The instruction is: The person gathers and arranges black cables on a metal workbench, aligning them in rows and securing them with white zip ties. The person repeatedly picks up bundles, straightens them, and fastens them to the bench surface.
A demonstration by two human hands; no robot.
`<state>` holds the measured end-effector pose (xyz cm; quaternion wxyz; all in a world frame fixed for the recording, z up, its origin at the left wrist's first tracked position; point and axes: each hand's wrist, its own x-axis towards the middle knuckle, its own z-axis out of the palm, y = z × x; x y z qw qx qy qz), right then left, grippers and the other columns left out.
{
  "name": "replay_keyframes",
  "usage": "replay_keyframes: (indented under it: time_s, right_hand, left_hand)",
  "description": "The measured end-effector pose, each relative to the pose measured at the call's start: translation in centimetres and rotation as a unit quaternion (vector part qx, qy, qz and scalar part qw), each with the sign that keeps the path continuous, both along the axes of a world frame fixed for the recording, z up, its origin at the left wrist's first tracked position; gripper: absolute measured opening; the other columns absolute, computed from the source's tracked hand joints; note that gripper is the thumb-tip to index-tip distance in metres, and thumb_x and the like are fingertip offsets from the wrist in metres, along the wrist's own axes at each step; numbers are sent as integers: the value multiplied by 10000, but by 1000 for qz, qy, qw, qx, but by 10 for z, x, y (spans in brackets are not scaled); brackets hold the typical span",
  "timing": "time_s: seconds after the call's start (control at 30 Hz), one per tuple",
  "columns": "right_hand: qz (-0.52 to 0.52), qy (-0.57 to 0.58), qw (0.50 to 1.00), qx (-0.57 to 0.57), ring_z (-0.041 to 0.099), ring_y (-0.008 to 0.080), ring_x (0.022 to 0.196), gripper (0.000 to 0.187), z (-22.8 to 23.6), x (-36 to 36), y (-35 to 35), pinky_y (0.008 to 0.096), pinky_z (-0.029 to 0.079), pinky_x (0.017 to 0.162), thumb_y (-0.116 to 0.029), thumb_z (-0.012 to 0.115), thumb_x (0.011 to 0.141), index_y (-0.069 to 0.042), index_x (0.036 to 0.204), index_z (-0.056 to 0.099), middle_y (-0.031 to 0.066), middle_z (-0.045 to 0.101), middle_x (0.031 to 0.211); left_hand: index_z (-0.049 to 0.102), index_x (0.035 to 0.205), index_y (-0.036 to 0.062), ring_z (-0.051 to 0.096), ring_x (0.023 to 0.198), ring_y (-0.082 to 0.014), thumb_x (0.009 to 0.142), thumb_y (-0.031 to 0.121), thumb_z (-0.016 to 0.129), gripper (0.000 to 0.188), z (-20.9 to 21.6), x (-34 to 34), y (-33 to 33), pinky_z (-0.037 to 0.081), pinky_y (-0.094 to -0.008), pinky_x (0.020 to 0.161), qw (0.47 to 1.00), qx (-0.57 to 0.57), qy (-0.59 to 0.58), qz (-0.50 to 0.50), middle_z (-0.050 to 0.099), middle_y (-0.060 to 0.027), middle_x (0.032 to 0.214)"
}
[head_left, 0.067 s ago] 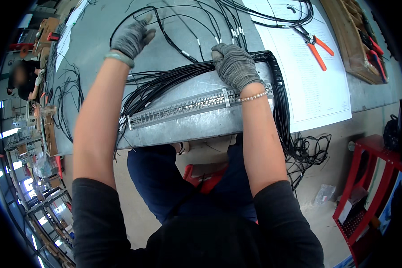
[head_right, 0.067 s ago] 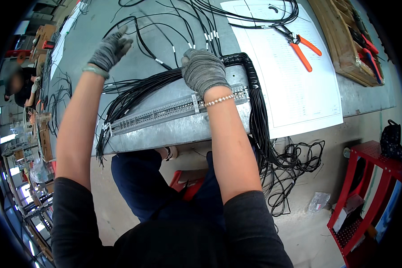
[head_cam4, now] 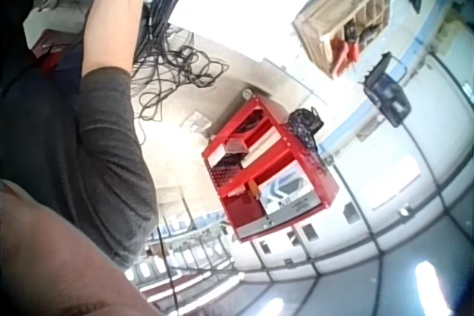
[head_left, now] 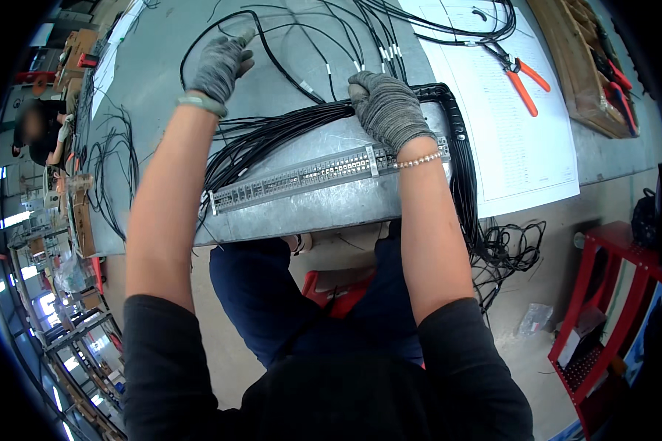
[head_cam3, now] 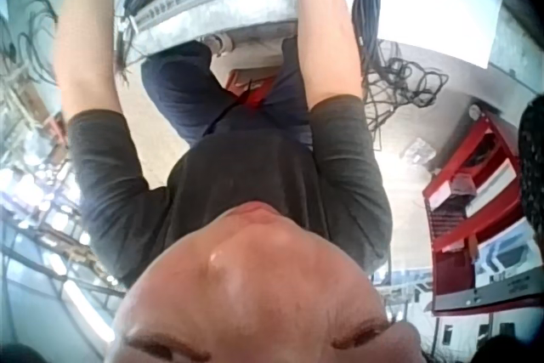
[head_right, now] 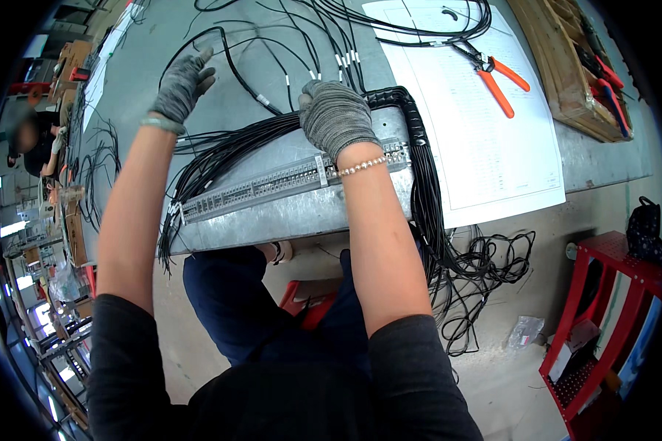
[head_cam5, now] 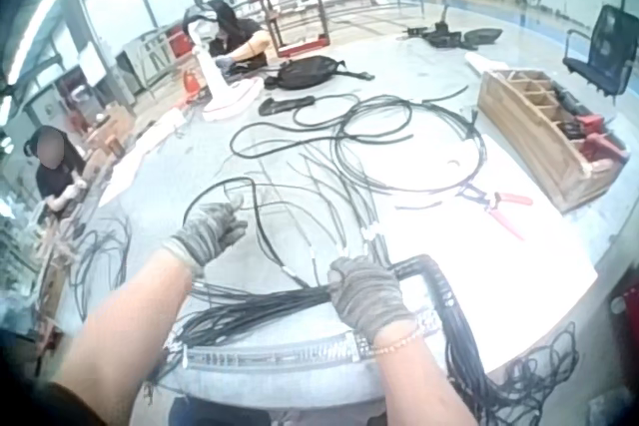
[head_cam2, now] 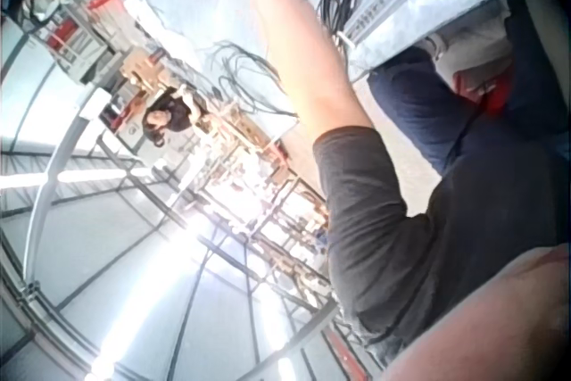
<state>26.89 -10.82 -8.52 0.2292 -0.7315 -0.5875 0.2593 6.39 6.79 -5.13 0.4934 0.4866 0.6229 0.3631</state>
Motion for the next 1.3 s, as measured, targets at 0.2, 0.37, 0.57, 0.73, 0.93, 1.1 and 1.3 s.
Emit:
replay_keyframes:
  time_s: [0.2, 0.37, 0.57, 0.73, 0.93, 1.1, 1.3]
  right_hand:
    - [-4, -16, 1000, 16, 625, 323, 949, 244, -4, 6, -7, 419, 483, 873, -254, 484, 913, -108, 1027, 643, 164, 660, 965]
    - [-1, -40, 999, -16, 613, 282, 1013, 247, -7, 5, -6, 398, 494, 895, -256, 593, 867, -166, 1087, 657, 139, 615, 1080]
    - [-4, -106, 993, -59, 611, 263, 1019, 293, 8, 3, -11, 396, 505, 890, -273, 718, 783, -191, 1061, 676, 110, 570, 1101]
    - [15, -166, 985, -30, 610, 252, 996, 401, 10, -9, -11, 388, 512, 860, -421, 744, 739, -202, 1068, 678, 104, 588, 1058]
    - [12, -194, 981, -6, 607, 246, 1002, 427, -6, -8, -9, 393, 518, 853, -417, 745, 725, -210, 1091, 676, 106, 587, 1063]
    - [8, -197, 980, -24, 622, 225, 998, 380, 2, -14, -9, 373, 502, 912, -373, 737, 769, -180, 1091, 677, 104, 608, 1085]
    - [19, -197, 980, -20, 622, 216, 994, 374, -5, -10, -8, 358, 493, 934, -347, 734, 783, -129, 1081, 673, 104, 643, 1018]
  left_hand:
    - [633, 1108, 68, 631, 757, -111, 924, 190, 578, 227, 10, 70, -104, 520, -244, 601, 927, 111, 150, -327, 660, -42, 937]
    - [621, 1108, 38, 651, 788, -186, 799, 325, 708, 430, -31, 81, -72, 535, -336, 706, 826, 117, 456, -311, 675, -134, 932]
    - [685, 946, 19, 652, 675, -189, 795, 357, 692, 370, -54, 85, -48, 532, -338, 694, 770, 37, 488, -409, 693, -121, 828]
    - [653, 1058, 32, 655, 722, -183, 837, 362, 658, 396, -63, 92, -46, 536, -338, 696, 822, 32, 441, -359, 689, -90, 837]
    - [615, 891, -5, 617, 750, -362, 815, 227, 620, 244, -27, 91, -94, 479, -426, 700, 892, 200, 290, -284, 632, -223, 781]
    - [601, 958, -7, 615, 801, -367, 864, 261, 569, 285, -31, 75, -88, 476, -422, 726, 869, 239, 306, -306, 637, -230, 850]
    - [567, 948, -15, 603, 758, -363, 853, 224, 553, 258, -38, 88, -88, 471, -423, 698, 893, 211, 247, -311, 617, -222, 789]
